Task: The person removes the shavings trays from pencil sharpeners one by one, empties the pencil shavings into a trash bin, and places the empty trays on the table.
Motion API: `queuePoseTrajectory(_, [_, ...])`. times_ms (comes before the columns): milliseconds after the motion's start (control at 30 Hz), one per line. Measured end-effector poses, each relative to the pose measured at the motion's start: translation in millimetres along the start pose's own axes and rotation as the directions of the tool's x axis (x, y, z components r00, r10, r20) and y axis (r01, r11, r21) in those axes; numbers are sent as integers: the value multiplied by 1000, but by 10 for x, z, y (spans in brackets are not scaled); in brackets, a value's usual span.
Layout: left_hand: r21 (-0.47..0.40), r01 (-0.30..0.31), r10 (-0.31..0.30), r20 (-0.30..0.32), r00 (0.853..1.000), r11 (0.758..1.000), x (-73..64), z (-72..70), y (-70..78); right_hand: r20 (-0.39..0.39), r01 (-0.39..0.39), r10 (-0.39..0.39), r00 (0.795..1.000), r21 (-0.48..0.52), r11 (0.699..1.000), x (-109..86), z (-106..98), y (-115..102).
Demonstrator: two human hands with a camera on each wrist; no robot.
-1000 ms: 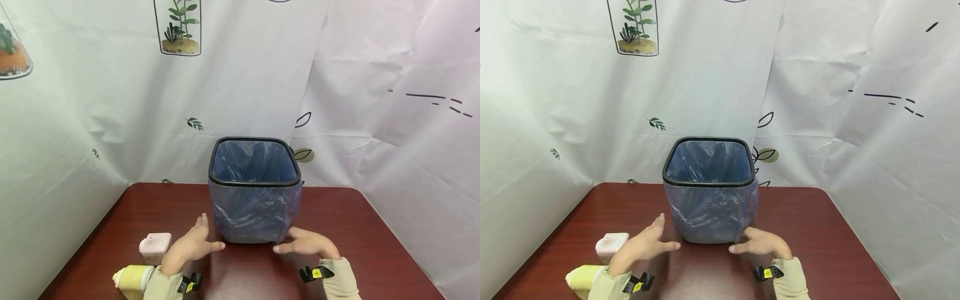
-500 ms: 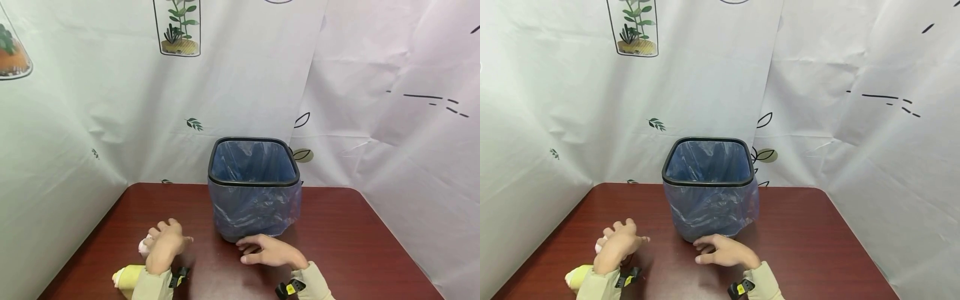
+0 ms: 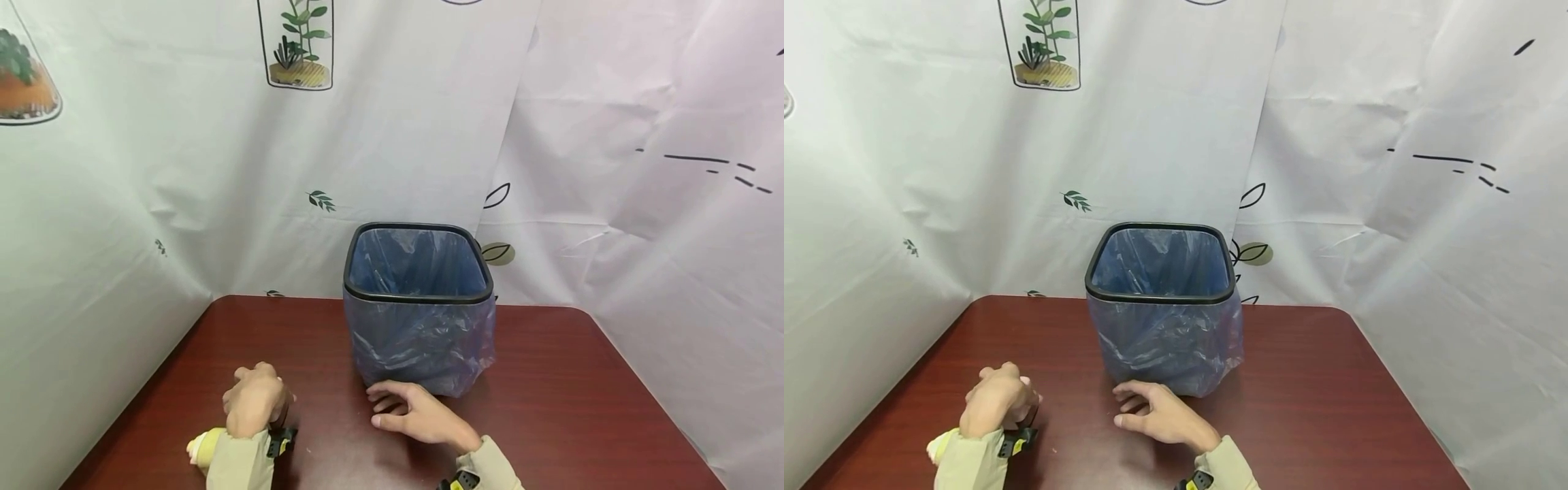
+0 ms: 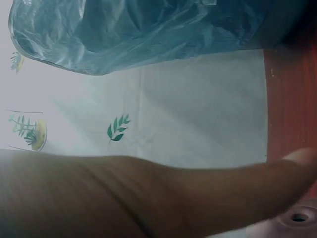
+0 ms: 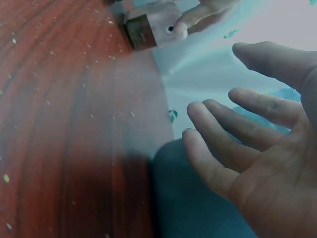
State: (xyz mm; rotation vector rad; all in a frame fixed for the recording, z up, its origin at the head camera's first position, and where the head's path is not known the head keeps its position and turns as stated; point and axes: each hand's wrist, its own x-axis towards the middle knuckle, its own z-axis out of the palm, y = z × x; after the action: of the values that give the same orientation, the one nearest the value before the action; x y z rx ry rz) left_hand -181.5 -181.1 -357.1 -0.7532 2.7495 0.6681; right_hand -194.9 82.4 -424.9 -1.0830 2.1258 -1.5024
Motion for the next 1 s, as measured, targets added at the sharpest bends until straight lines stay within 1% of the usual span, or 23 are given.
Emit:
queuePoseTrajectory(67, [13,-26,26,-5,1000,1000,-2,-3,-23,-3,23,-23,1000,-17,1000,8,30,10])
queuePoseTrajectory(133, [15,-76,76,-29,997,997,-11,-11,-64,-3,34,-34,999,-27,999,13,55,14])
queuePoseTrajectory(233, [0,-153,152,-96,984,988,-23,-30,-126,-1,39,-40,999,-37,999,19,82,18])
queuePoseTrajectory(267, [-4,-169,167,-115,979,986,-25,-34,-139,2,34,-34,999,-37,999,21,89,19])
queuePoseTrajectory(333, [-13,-185,182,-133,974,983,-21,-39,-153,13,26,-26,1000,-36,999,24,100,21])
queuePoseTrajectory(367, [-14,-188,184,-132,974,982,-17,-38,-156,22,23,-22,1000,-34,999,25,104,24])
queuePoseTrajectory(400, [-13,-180,177,-118,977,984,-10,-37,-157,31,20,-19,999,-34,999,27,108,27])
queuePoseTrajectory(500, [2,-159,158,-66,985,987,23,-33,-167,53,17,-15,998,-31,999,28,121,32])
queuePoseTrajectory(600, [16,-147,147,-23,989,989,62,-41,-178,49,18,-17,999,-26,999,30,136,33])
queuePoseTrajectory(667, [15,-147,148,-11,989,989,81,-46,-185,35,26,-25,999,-33,999,30,150,35])
queuePoseTrajectory(733, [9,-152,152,-9,988,988,92,-49,-192,7,35,-35,999,-46,998,31,168,36])
queuePoseTrajectory(833, [4,-163,163,-17,986,987,97,-57,-201,-60,60,-63,996,-59,996,38,201,22])
queuePoseTrajectory(933, [-1,-175,175,-31,984,984,99,-63,-213,-137,90,-97,986,-57,994,40,230,-48])
queuePoseTrajectory(1000, [-4,-178,178,-38,983,984,103,-66,-219,-165,109,-116,979,-55,993,34,242,-131])
